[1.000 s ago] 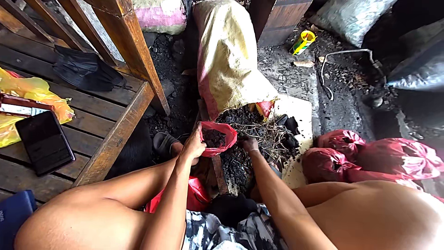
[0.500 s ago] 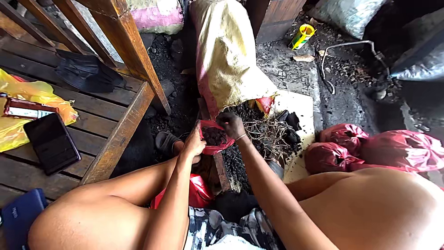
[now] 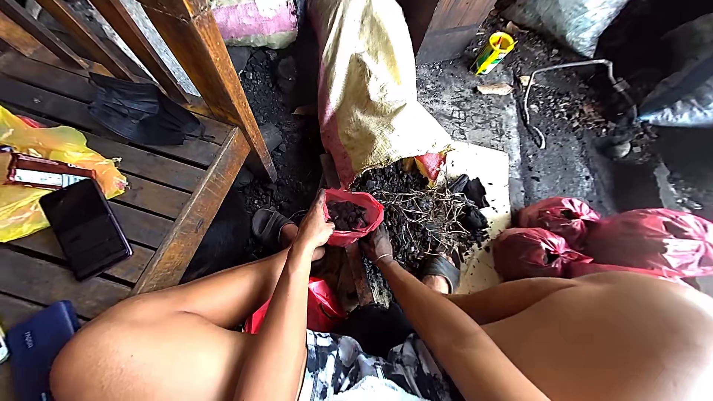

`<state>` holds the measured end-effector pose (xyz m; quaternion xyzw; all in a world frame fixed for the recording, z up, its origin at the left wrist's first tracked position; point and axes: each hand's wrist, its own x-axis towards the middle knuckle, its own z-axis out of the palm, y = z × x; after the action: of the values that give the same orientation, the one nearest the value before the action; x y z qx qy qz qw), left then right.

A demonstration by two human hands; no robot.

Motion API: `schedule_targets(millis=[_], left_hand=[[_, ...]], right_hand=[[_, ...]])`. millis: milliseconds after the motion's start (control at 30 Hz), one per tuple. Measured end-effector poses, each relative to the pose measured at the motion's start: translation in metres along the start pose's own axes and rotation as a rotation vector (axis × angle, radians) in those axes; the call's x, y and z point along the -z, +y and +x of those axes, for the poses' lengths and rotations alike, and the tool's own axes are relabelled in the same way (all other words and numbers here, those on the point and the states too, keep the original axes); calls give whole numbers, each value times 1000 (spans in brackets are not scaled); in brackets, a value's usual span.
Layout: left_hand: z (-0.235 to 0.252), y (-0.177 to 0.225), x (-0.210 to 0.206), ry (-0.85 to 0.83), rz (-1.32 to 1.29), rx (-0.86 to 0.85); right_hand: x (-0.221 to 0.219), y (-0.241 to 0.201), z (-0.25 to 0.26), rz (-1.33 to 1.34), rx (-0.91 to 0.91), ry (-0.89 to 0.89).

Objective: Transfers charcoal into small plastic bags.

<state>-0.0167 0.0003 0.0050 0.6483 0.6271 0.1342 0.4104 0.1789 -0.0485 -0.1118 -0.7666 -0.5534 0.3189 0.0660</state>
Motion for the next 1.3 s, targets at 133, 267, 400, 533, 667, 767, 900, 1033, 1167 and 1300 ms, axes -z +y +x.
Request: schedule_targets(millis=[133, 267, 400, 533, 667, 767, 900, 1033, 1167, 1300], left_hand=[[-2, 5, 2, -9, 15, 31], [-3, 5, 1, -3, 33, 30], [-3, 5, 2, 0, 32, 22], [-4, 7, 2, -1, 31, 13], [-3, 8, 3, -7, 35, 11], [-4, 9, 3, -5, 25, 12], [-4, 9, 6, -13, 37, 19], [-2, 9, 7, -12, -2, 0], [-1, 7, 6, -18, 3, -13], [-5, 8, 11, -43, 42, -15]], right_hand=[[6, 1, 1, -85, -106, -40], [5, 4, -2, -144, -98, -81], [1, 17, -3, -110, -98, -52], [26, 16, 4, -9, -133, -58], [64, 19, 23, 30, -149, -153], [94, 28, 37, 55, -152, -149], [157, 15, 33, 126, -109, 23], [208, -23, 30, 247, 167, 151], [210, -78, 5, 274, 334, 40], [175, -111, -7, 167, 462, -68]])
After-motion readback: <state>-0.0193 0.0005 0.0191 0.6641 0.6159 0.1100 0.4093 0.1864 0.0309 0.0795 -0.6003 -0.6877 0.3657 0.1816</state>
